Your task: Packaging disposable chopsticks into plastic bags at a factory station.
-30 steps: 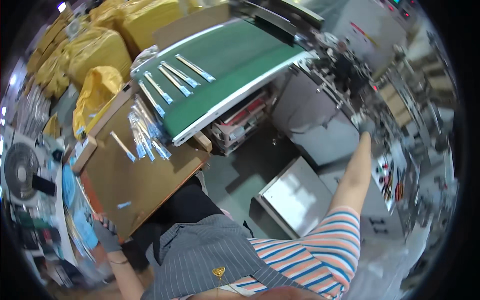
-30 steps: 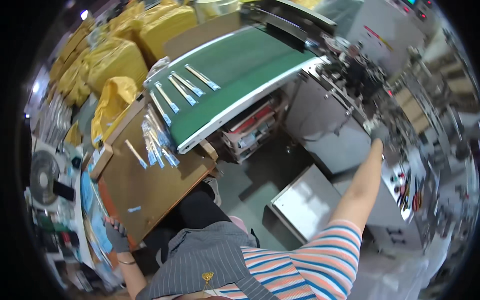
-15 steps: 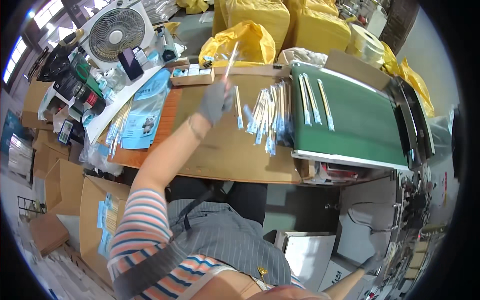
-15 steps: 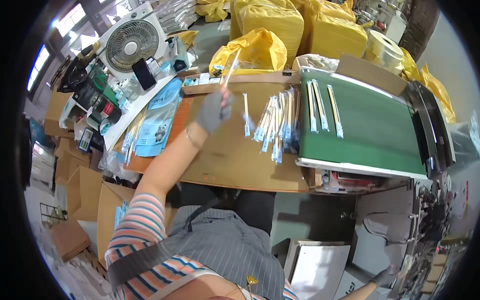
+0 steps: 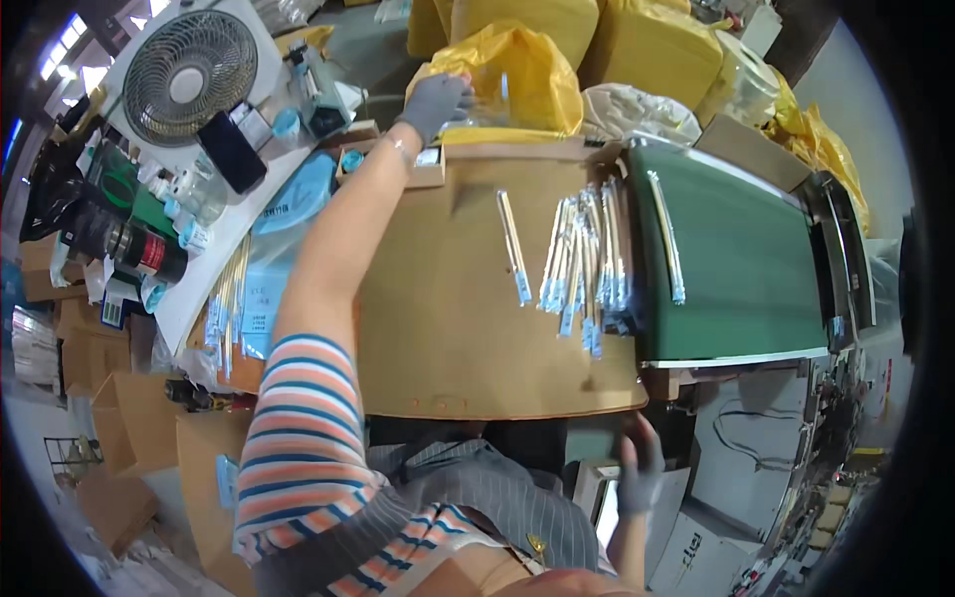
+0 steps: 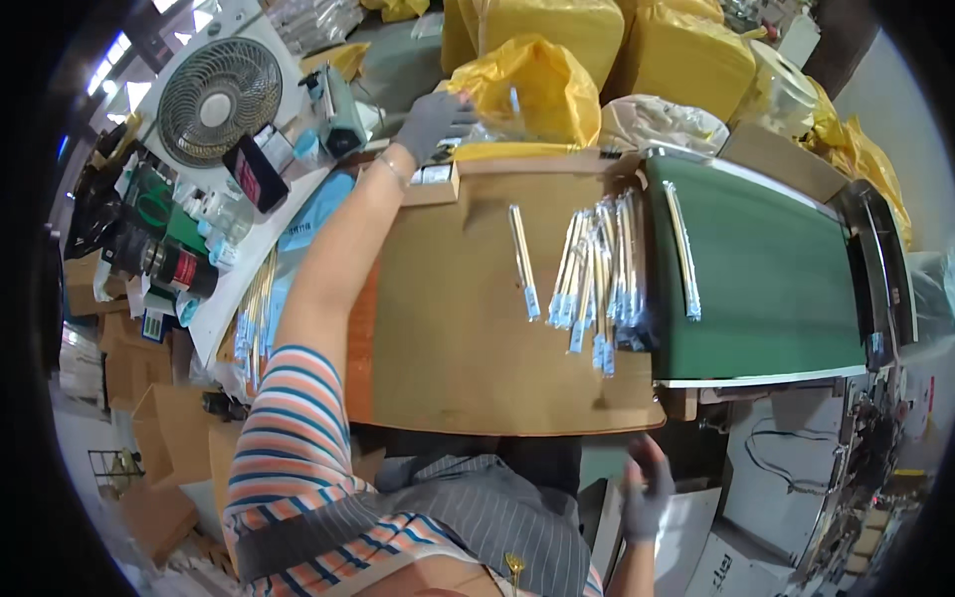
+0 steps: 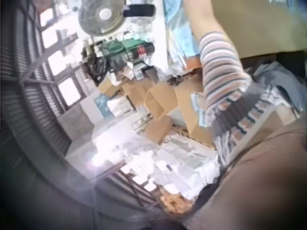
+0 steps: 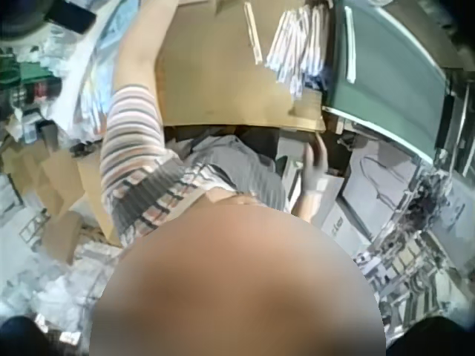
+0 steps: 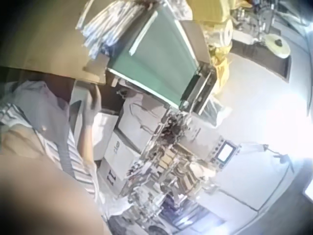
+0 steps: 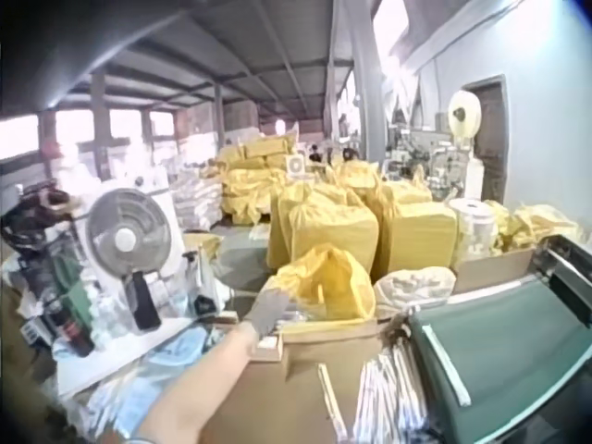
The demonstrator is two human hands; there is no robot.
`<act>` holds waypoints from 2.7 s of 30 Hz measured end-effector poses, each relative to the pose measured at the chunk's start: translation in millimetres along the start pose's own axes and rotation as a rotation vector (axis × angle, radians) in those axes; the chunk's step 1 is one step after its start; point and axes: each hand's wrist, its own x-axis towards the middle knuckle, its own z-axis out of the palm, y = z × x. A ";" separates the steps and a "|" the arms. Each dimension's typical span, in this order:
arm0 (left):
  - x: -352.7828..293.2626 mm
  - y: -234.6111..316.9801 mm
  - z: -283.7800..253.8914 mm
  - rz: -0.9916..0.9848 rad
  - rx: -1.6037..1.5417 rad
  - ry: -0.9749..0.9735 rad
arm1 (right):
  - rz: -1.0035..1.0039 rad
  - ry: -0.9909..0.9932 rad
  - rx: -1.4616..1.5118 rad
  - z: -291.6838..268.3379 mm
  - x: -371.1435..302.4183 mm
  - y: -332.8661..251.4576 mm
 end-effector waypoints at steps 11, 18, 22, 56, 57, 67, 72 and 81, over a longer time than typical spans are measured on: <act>-398.3 -98.5 -212.3 0.024 0.792 0.809 | -0.317 0.035 -0.753 121.5 380.1 1.5; -431.4 -134.8 -294.8 -0.169 1.695 0.903 | -0.139 0.024 -0.783 150.7 357.9 6.9; -393.4 -135.0 -297.9 -0.725 1.668 0.785 | 0.031 -0.142 -0.697 115.5 354.9 44.2; -180.4 -129.7 95.5 -0.315 -0.192 0.168 | 0.298 -0.595 0.768 239.5 191.3 -42.7; -189.3 -111.7 100.8 -0.131 -0.227 0.199 | 0.114 -0.544 0.721 236.8 185.6 -49.8; -236.8 -45.4 64.1 0.295 -0.020 -0.144 | -0.456 -0.737 0.762 191.8 143.2 -119.0; -256.8 -52.3 66.2 0.258 -0.014 -0.167 | -0.512 -0.750 0.666 197.8 110.2 -123.9; -388.1 -56.5 79.6 -0.315 -1.022 -0.444 | -0.102 -1.206 0.396 192.2 25.7 -146.0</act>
